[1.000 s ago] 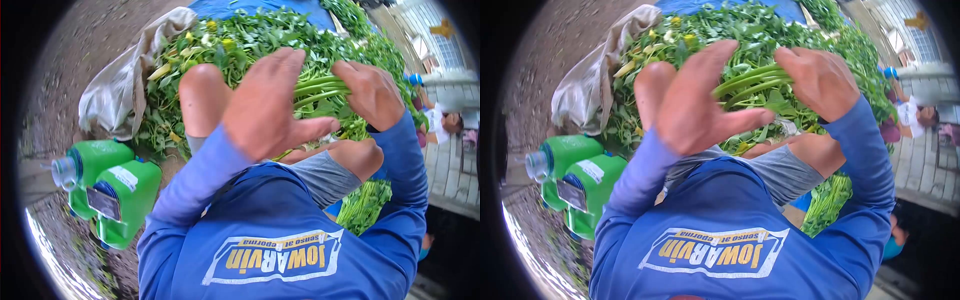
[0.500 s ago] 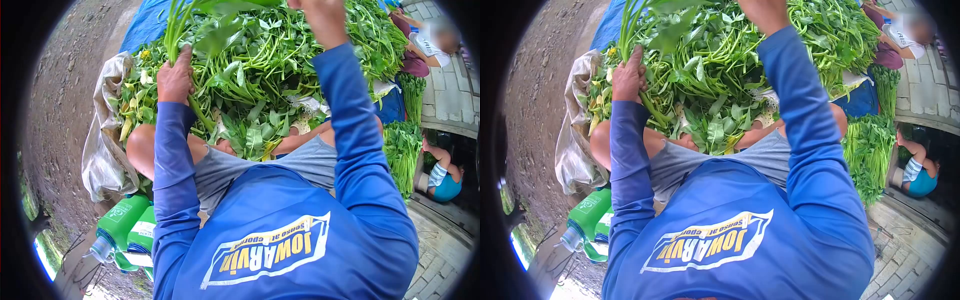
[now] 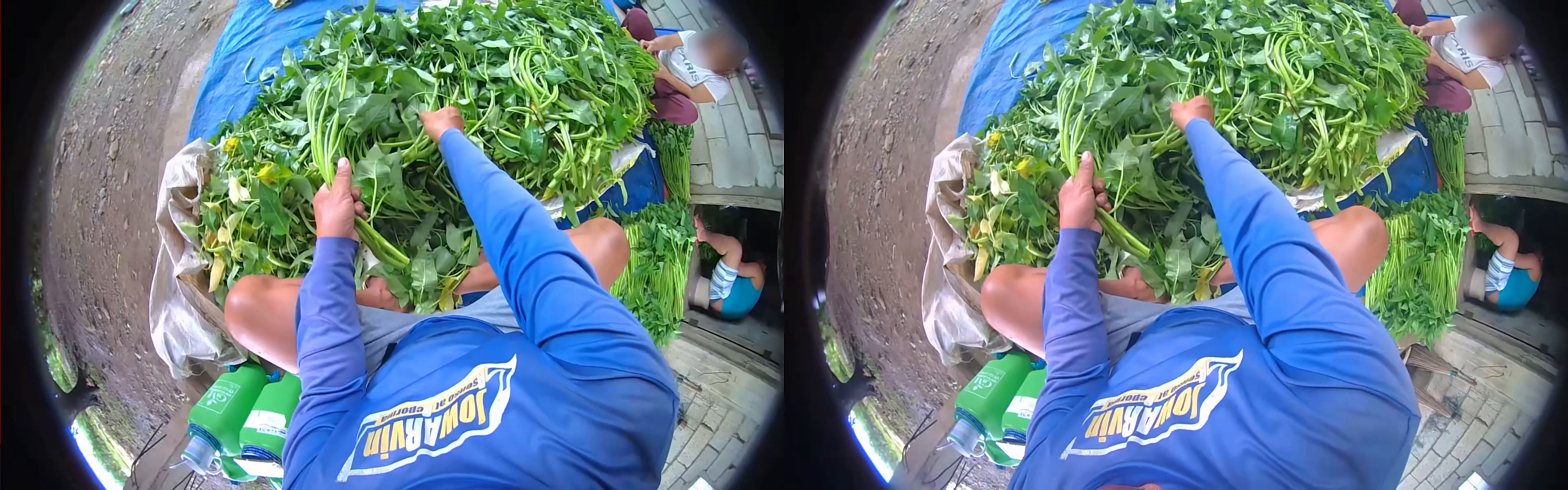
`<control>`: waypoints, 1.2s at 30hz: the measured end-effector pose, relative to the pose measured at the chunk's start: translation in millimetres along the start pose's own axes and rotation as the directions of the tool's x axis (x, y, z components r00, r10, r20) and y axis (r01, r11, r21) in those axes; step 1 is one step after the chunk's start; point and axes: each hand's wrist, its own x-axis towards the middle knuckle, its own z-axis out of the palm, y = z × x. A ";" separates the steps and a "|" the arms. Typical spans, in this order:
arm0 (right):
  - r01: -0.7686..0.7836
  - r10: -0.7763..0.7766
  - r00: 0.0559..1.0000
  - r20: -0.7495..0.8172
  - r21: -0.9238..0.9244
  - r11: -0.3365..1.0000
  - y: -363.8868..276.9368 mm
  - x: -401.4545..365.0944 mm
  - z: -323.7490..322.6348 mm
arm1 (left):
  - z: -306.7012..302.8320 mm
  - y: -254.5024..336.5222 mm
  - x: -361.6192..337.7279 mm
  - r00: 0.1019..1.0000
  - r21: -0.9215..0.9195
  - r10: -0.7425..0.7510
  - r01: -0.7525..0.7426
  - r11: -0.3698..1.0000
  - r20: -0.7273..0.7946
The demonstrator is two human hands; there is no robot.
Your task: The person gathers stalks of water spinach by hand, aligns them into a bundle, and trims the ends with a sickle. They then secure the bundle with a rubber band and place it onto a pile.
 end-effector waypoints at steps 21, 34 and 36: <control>0.509 -0.589 0.801 0.105 0.399 0.763 -26.0 -207.2 -142.4 | 16.5 -24.1 4.9 0.998 0.019 0.047 -0.048 0.999 0.028; 0.650 -0.625 0.754 0.201 -0.097 0.754 36.3 -250.3 -35.6 | 30.1 -73.5 7.1 0.995 -0.085 -0.080 0.084 0.993 0.054; 0.719 -0.702 0.687 0.188 -0.038 0.694 46.8 -249.3 -25.6 | 35.3 -75.6 -0.3 0.998 -0.024 0.002 0.000 1.000 0.066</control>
